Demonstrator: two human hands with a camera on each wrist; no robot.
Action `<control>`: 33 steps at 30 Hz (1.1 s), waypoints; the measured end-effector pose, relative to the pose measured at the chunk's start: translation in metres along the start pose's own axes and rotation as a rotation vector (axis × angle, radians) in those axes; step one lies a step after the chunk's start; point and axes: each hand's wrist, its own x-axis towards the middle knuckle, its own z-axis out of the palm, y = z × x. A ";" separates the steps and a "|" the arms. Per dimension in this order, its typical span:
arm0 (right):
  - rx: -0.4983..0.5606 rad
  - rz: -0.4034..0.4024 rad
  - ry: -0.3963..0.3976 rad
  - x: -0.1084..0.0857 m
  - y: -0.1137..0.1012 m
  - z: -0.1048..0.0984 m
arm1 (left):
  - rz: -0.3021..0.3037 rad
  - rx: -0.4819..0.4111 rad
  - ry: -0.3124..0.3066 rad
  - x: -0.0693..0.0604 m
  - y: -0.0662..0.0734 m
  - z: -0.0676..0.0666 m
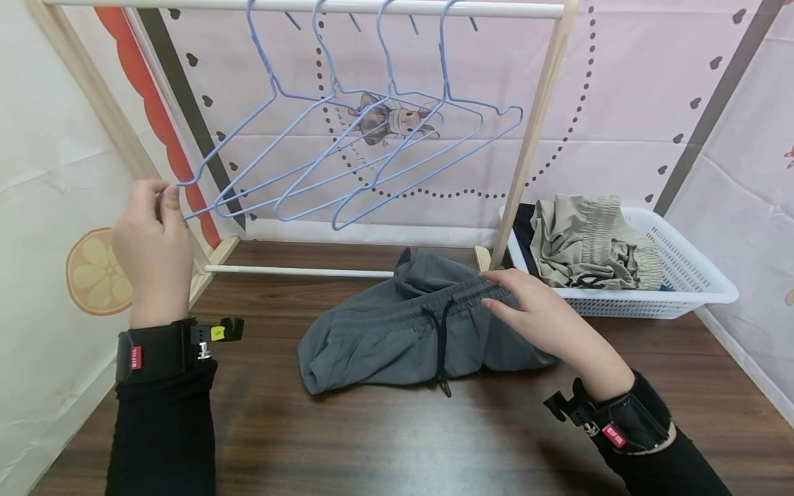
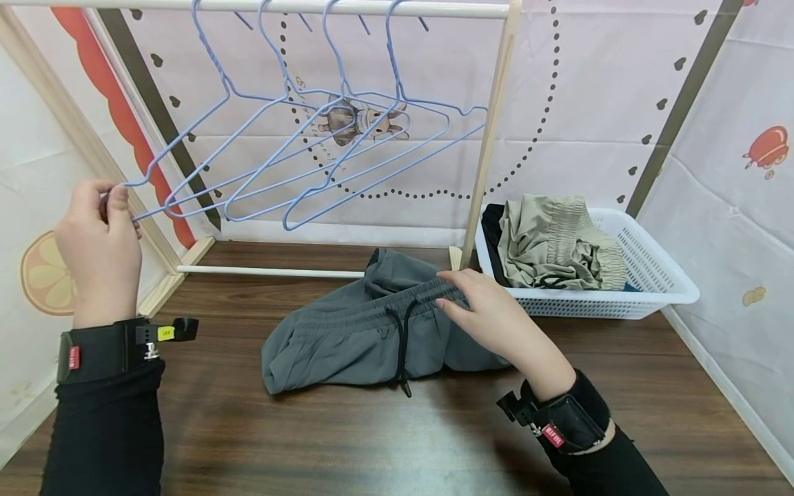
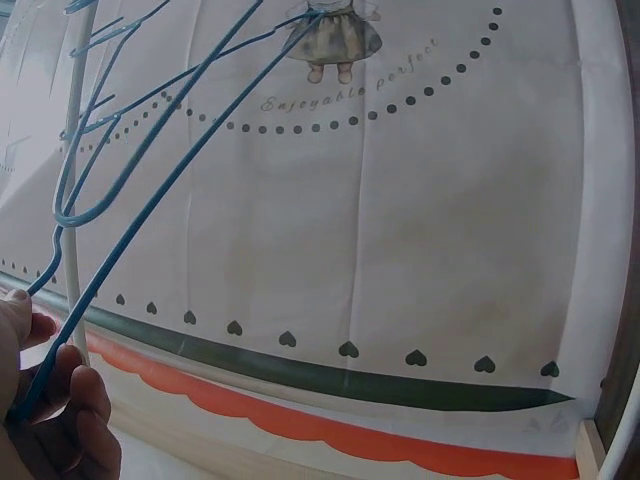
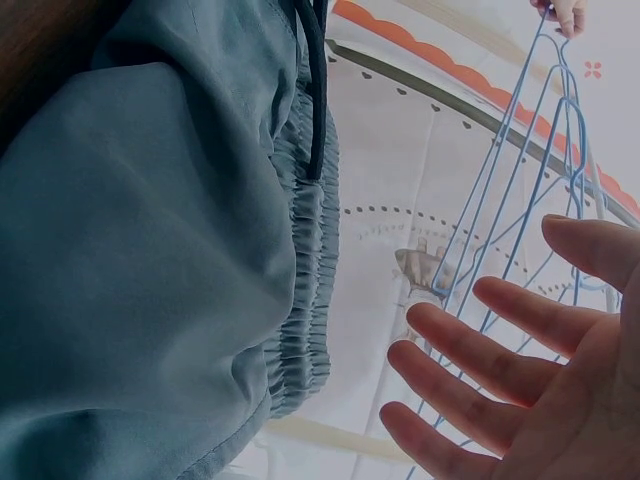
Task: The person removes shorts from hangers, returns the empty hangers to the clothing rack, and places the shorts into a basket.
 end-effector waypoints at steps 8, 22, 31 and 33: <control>0.003 -0.006 -0.002 0.000 -0.001 0.000 | -0.018 -0.011 -0.042 -0.001 -0.006 -0.001; 0.002 -0.012 -0.006 0.003 -0.004 -0.005 | -0.077 -0.030 -0.091 -0.001 -0.003 -0.010; -0.012 -0.016 -0.013 0.006 -0.006 -0.007 | 0.039 -0.037 -0.030 -0.004 0.011 -0.020; -0.017 -0.018 -0.016 0.007 -0.006 -0.006 | 0.086 -0.046 -0.034 -0.005 0.015 -0.024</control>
